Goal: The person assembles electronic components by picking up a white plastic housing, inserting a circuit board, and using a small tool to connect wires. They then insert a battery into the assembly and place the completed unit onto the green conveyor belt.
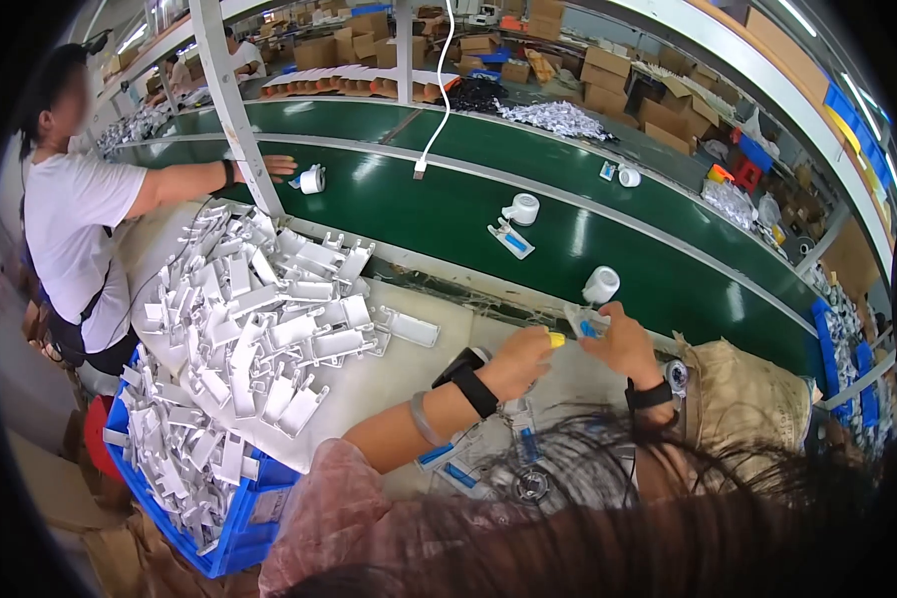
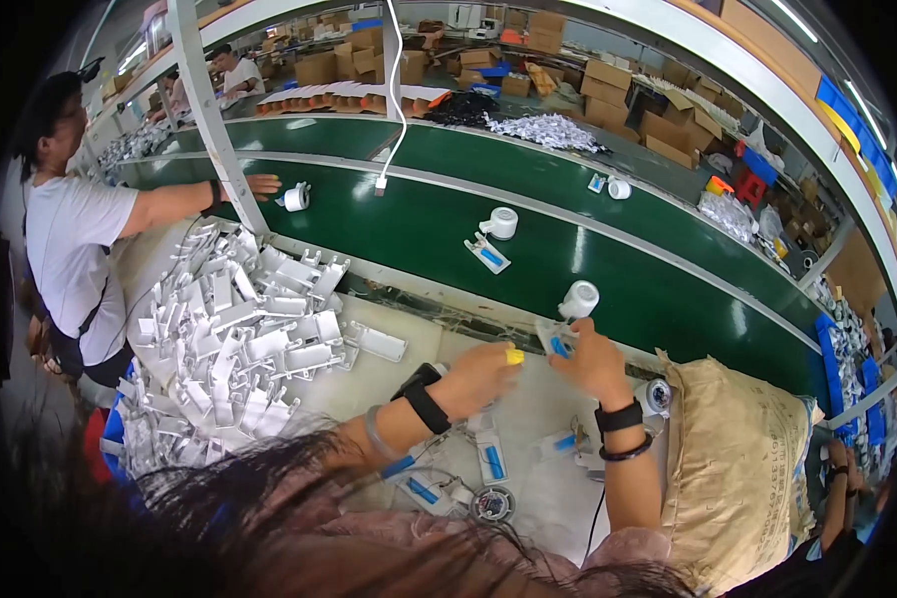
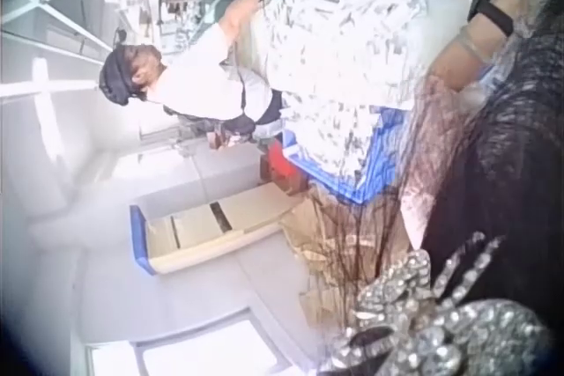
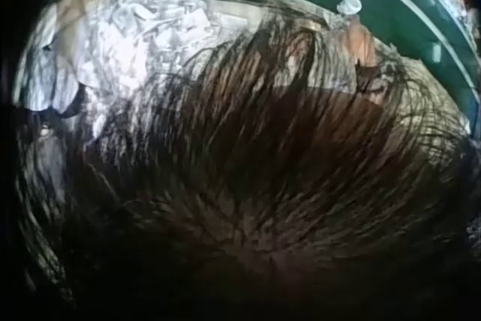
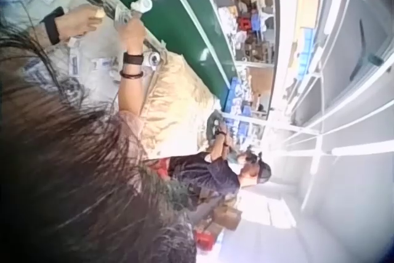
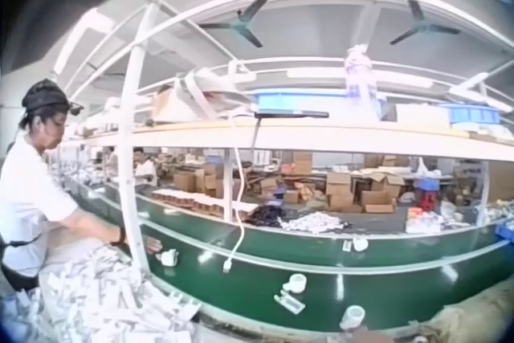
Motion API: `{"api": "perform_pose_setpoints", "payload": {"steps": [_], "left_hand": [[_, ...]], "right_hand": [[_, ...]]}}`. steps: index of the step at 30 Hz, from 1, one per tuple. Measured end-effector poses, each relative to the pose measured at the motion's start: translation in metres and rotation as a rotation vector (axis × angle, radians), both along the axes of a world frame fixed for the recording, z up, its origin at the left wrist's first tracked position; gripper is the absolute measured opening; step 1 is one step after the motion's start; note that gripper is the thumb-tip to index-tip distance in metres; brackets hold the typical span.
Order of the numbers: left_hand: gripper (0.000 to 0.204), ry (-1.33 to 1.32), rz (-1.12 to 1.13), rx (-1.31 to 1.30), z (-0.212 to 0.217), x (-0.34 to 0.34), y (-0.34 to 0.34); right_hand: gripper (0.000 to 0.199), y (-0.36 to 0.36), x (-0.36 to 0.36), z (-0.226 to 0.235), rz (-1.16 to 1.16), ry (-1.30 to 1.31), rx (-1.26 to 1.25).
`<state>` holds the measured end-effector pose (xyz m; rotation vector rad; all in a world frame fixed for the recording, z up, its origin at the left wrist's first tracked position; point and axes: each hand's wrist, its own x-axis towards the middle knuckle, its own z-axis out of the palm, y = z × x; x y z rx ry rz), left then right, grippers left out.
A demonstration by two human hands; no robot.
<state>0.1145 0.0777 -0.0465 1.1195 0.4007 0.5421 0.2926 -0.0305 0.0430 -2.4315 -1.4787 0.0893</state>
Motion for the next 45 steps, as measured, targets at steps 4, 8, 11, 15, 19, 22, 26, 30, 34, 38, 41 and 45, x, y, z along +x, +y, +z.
{"api": "perform_pose_setpoints", "payload": {"steps": [4, 8, 11, 15, 19, 22, 26, 30, 34, 38, 41, 45], "left_hand": [[0.024, 0.094, -0.200, -0.196, 0.017, 0.002, -0.021], [0.023, -0.074, -0.130, -0.445, 0.069, -0.006, -0.040], [0.020, -0.064, -0.092, 0.201, 0.048, -0.004, -0.024], [0.024, 0.066, -0.529, 0.319, 0.095, -0.031, -0.016], [0.026, 0.080, -0.679, 0.361, 0.124, -0.044, -0.009], [0.025, 0.098, -0.660, 0.340, 0.125, -0.047, 0.004], [0.027, 0.128, -0.476, 0.346, 0.106, -0.041, 0.009], [0.037, 0.147, -0.418, 0.521, 0.104, -0.039, 0.005], [0.035, 0.125, -0.389, 0.422, 0.117, -0.041, -0.001], [0.032, 0.069, -0.265, 0.841, 0.112, -0.037, -0.008], [0.030, -0.141, 0.080, 1.113, 0.099, -0.024, -0.011], [0.025, 0.104, -0.221, 0.369, 0.085, -0.025, -0.023]], "right_hand": [[0.059, -0.027, -0.063, 0.041, 0.141, 0.203, -0.045], [0.041, -0.052, -0.053, 0.015, 0.309, 0.359, 0.182], [0.032, -0.048, -0.059, 0.026, 0.073, 0.458, 0.291], [0.044, -0.039, -0.055, 0.006, 0.427, 0.475, 0.475], [0.030, -0.049, -0.047, -0.017, 0.468, 0.980, 0.352], [0.012, -0.053, -0.045, -0.014, 0.454, 1.112, 0.325], [0.015, -0.069, -0.047, 0.001, 0.455, 1.235, 0.370], [0.032, -0.073, -0.053, 0.008, 0.475, 1.505, 0.492], [0.019, -0.073, -0.055, 0.016, 0.426, 1.482, 0.365], [0.010, -0.063, -0.061, 0.006, 0.309, 1.057, 0.277], [0.012, -0.056, -0.072, 0.004, 0.088, 0.410, 0.501], [0.016, -0.051, -0.076, -0.005, -0.016, 0.465, 0.848]]}}
